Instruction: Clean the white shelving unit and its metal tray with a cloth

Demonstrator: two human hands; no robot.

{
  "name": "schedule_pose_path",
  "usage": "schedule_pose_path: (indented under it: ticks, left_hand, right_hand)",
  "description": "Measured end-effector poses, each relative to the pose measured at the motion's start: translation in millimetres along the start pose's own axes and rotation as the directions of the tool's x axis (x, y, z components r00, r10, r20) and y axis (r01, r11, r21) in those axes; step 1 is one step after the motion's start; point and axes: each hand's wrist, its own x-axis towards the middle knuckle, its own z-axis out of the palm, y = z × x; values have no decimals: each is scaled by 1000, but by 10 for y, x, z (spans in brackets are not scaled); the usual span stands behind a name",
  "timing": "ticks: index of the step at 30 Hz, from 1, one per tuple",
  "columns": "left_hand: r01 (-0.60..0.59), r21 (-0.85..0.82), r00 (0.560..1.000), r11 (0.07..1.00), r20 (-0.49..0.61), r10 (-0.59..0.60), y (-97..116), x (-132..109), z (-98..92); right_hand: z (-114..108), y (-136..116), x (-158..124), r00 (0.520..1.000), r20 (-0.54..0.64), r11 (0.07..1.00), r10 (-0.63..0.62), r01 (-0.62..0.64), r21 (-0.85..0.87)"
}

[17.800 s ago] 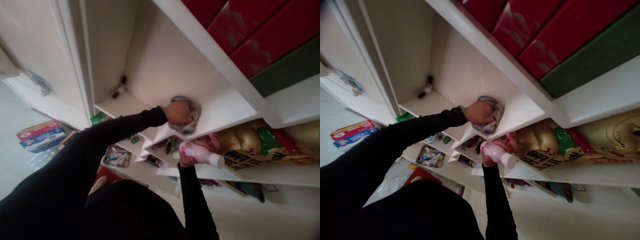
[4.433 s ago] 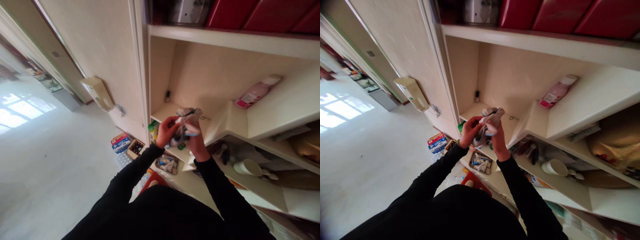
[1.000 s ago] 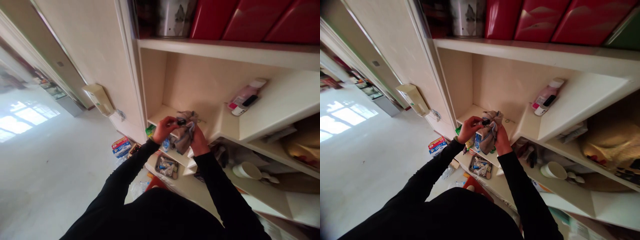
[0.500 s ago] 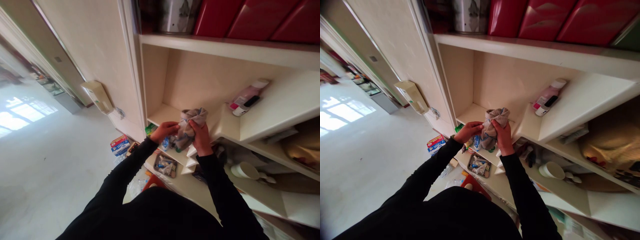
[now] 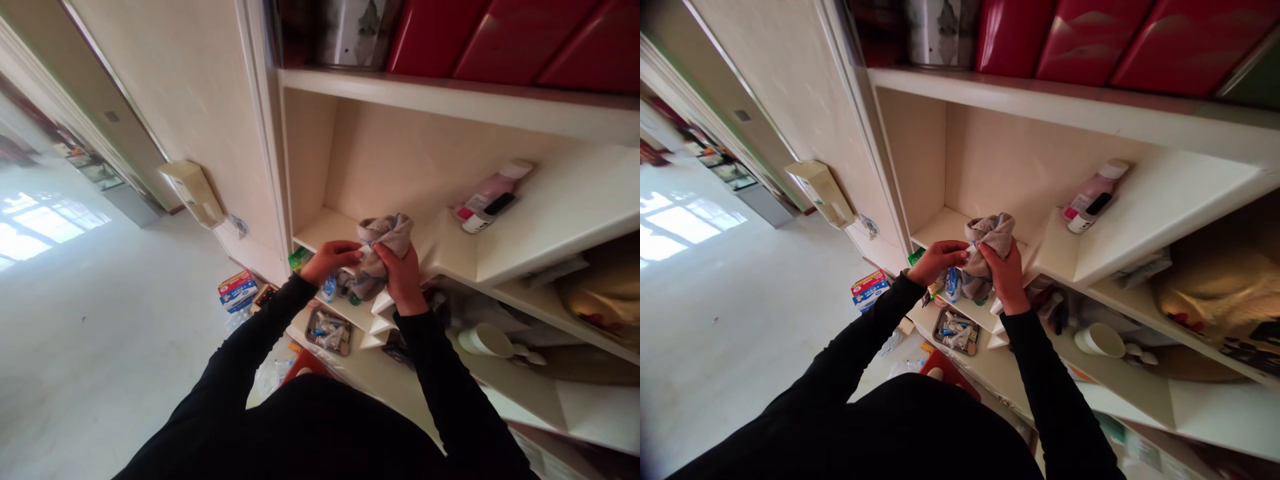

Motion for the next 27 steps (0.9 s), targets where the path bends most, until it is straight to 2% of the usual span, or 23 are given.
schedule_pose_path:
  ticks: [2, 5, 10, 12, 15, 18, 20, 23, 25, 27]
  left_hand:
    - [-20, 33, 1000, 999, -17, 21, -16, 20, -18]
    - [-123, 162, 980, 979, -135, 145, -88, 10, 44]
    - [-234, 433, 885, 871, -276, 375, -185, 4, 162]
    - [-247, 470, 852, 847, -310, 421, -201, 34, 158]
    - [-235, 471, 849, 851, -327, 415, -212, 109, 87]
    - [-179, 441, 854, 879, -374, 361, -194, 195, -29]
    - [-142, 388, 843, 911, -435, 317, -144, 255, -96]
    - [-146, 307, 837, 941, -468, 282, -3, 373, -94]
    - [-186, 283, 866, 941, -405, 293, 110, 488, 25]
    - [-228, 269, 915, 936, -270, 300, 215, 625, 252]
  right_hand:
    - [41, 31, -31, 999, -20, 999, -27, 26, -18]
    - [134, 114, -65, 992, -101, 996, -79, 75, -49]
    - [259, 225, -110, 975, -194, 994, -109, 102, -46]
    - [287, 235, -155, 969, -197, 986, -152, 135, -94]
    - [283, 234, -239, 958, -135, 946, -253, 216, -242]
    - [205, 276, -271, 936, 40, 859, -349, 336, -387]
    - [121, 350, -236, 907, 171, 777, -385, 419, -470]
    - [-2, 502, -130, 882, 245, 634, -402, 462, -620]
    - [-51, 598, -58, 889, 256, 530, -379, 435, -728]
    - [-66, 670, -6, 900, 273, 440, -340, 409, -799]
